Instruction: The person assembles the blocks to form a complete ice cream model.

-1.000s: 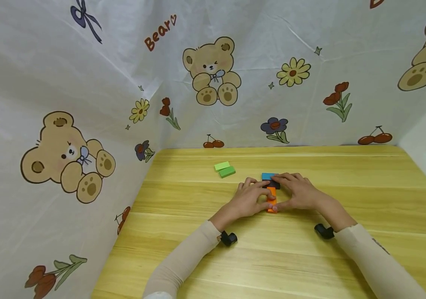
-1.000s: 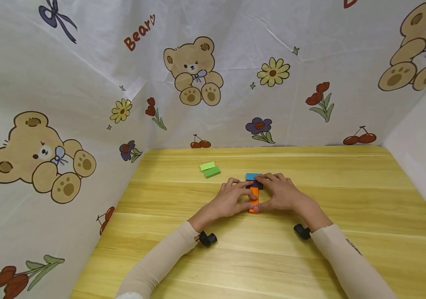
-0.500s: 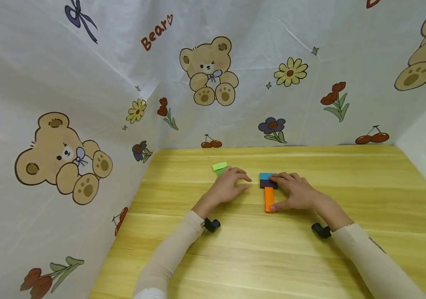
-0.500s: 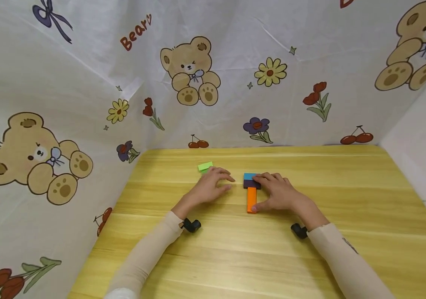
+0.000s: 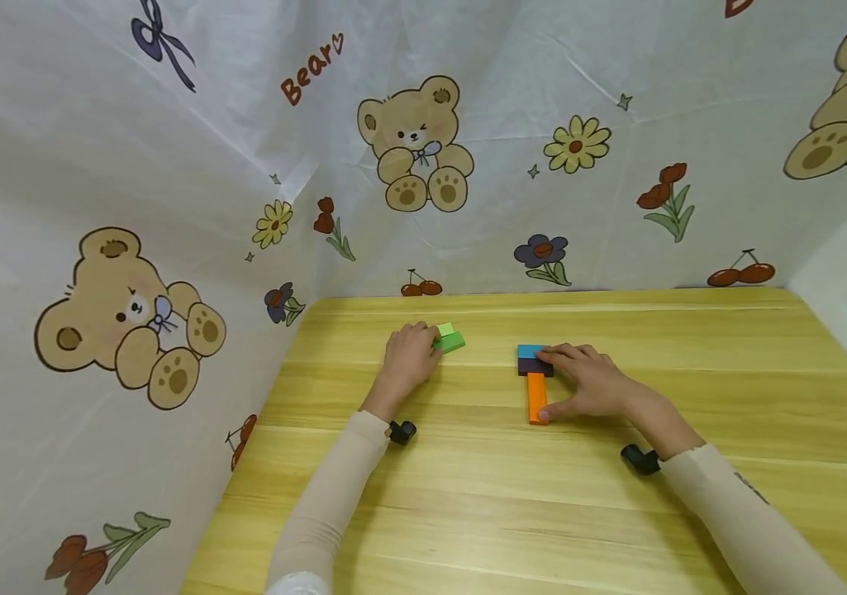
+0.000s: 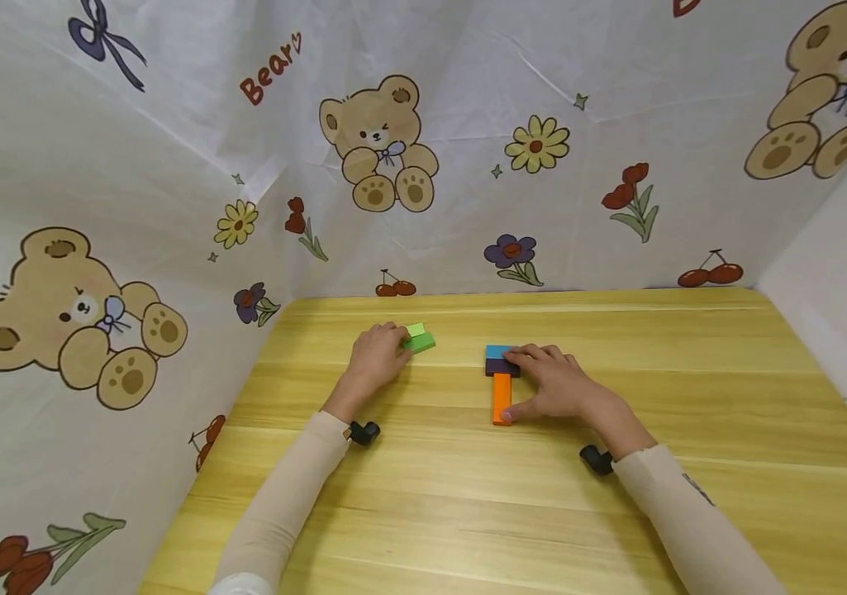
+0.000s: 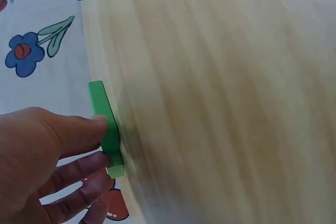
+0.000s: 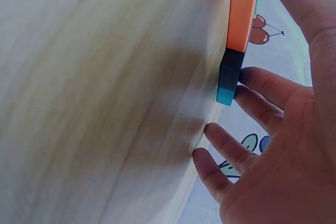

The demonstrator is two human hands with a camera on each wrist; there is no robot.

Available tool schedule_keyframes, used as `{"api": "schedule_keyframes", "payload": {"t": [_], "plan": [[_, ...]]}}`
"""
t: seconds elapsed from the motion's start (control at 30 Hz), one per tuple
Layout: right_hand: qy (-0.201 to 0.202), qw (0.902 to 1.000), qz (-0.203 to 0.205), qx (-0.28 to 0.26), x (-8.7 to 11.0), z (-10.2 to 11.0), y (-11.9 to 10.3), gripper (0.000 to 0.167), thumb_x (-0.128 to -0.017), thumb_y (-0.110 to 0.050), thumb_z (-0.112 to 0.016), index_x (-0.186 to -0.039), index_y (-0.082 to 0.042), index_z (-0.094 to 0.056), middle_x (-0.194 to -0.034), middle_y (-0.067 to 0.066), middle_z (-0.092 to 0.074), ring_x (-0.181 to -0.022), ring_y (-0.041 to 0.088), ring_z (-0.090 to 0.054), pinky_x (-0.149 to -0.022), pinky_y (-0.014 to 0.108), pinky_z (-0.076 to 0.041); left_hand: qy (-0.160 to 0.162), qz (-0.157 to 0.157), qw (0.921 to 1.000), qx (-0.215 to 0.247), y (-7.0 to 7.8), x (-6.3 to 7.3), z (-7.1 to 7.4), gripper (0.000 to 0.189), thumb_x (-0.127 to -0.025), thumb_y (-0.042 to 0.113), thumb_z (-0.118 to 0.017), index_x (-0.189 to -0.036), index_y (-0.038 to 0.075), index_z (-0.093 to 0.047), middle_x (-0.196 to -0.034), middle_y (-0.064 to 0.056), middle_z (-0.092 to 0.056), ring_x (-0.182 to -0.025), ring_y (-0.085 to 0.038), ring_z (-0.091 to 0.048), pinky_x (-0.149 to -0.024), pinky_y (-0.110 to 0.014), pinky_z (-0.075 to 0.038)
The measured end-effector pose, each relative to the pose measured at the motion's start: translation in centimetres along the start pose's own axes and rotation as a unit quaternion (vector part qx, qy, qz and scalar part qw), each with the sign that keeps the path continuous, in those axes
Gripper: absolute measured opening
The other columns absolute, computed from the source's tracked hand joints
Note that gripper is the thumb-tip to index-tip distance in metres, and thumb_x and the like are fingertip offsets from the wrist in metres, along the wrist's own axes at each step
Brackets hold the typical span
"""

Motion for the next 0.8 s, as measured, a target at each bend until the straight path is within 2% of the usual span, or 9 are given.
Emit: {"api": "schedule_keyframes", "payload": {"t": [0.4, 0.6, 0.8], "plan": [[0.002, 1.0000, 0.000, 0.003, -0.1, -0.1, 0.1, 0.114, -0.076, -0.077, -0.084, -0.165, -0.017, -0.046, -0.169, 0.014, -0.044, -0.147, 0.049, -0.041, -0.114, 0.075, -0.033, -0.005, 0.025, 0.9990, 0.038, -0.4, -0.4, -1.1, 0.023, -0.098, 0.026, -0.083, -0.119, 0.017, -0.081, -0.111, -0.001, -0.074, -0.094, -0.024, -0.066, -0.084, -0.041, -0.058], [-0.003, 1.0000, -0.001, 0.002, -0.1, 0.0, 0.1, 0.113, -0.077, -0.075, -0.084, -0.165, -0.017, -0.045, -0.170, 0.015, -0.043, -0.148, 0.049, -0.040, -0.114, 0.074, -0.032, -0.018, 0.017, 0.9970, 0.073, 0.8, -1.0, -1.5, 0.024, -0.097, 0.024, -0.083, -0.119, 0.015, -0.082, -0.109, -0.001, -0.073, -0.094, -0.022, -0.069, -0.082, -0.039, -0.060], [-0.002, 1.0000, -0.002, 0.001, 0.0, -0.1, 0.1, 0.113, -0.077, -0.076, -0.084, -0.165, -0.017, -0.045, -0.170, 0.014, -0.043, -0.148, 0.049, -0.040, -0.113, 0.074, -0.033, -0.026, 0.005, 0.9975, 0.065, 2.3, -1.8, -1.8, 0.023, -0.099, 0.026, -0.081, -0.120, 0.017, -0.083, -0.108, 0.001, -0.072, -0.093, -0.019, -0.069, -0.079, -0.034, -0.060]]}}
Point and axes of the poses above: each hand's wrist, its own x-axis away from the middle knuckle, its own z-axis out of the back of the hand, y = z × x, the point moved 7 cm from there along -x, towards the middle knuckle
